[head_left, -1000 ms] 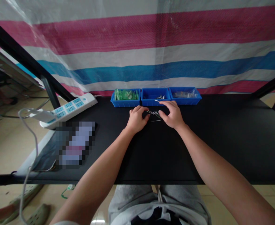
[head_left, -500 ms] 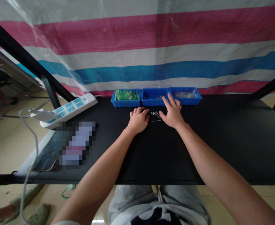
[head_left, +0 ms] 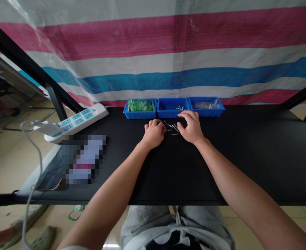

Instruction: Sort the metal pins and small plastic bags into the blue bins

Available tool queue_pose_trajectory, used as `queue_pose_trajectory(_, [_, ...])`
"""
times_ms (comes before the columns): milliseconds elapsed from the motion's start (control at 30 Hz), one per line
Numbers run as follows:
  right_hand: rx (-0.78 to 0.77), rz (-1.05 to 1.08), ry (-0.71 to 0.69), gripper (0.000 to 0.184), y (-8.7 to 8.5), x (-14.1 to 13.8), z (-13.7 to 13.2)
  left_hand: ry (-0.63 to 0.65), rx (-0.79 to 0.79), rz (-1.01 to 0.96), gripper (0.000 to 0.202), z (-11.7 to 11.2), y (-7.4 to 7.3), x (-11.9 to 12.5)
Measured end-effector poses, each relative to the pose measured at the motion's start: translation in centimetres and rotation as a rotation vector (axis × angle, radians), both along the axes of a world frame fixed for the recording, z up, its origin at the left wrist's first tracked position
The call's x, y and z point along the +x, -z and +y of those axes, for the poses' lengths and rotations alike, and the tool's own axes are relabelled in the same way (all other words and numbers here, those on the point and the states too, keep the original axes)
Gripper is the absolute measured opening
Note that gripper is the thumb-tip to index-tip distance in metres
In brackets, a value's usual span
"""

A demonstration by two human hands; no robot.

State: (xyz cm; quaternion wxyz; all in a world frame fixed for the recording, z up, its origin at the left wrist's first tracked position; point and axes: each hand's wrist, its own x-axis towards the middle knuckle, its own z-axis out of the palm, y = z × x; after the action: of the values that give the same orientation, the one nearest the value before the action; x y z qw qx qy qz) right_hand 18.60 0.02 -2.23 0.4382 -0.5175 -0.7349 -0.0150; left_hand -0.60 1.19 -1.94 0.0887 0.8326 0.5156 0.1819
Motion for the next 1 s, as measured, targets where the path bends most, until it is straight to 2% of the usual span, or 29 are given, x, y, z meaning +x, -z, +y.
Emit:
queue_pose_trajectory(167, [-0.007, 0.011, -0.142, 0.013, -0.7, -0.4, -0.3, 0.021, 0.040, -0.077, 0.010, -0.1, -0.1, 0.0])
queue_pose_trajectory(333, [-0.116, -0.018, -0.295, 0.029, -0.8, -0.8, -0.4, 0.051, 0.107, -0.183, 0.009, -0.3, -0.4, 0.1])
queue_pose_trajectory(500, [-0.135, 0.031, -0.295, 0.028, -0.6, -0.8, -0.4, 0.086, 0.094, -0.204, 0.011, -0.5, -0.8, 0.1])
queue_pose_trajectory(767, [-0.137, 0.135, -0.274, 0.019, -0.9, -0.9, -0.7, 0.091, 0.018, -0.220, 0.029, -0.6, -1.4, -0.1])
queue_pose_trajectory(1000, [-0.202, 0.157, -0.249, 0.019, -0.9, -1.1, -0.9, 0.110, 0.033, -0.244, 0.021, -0.3, -1.2, -0.3])
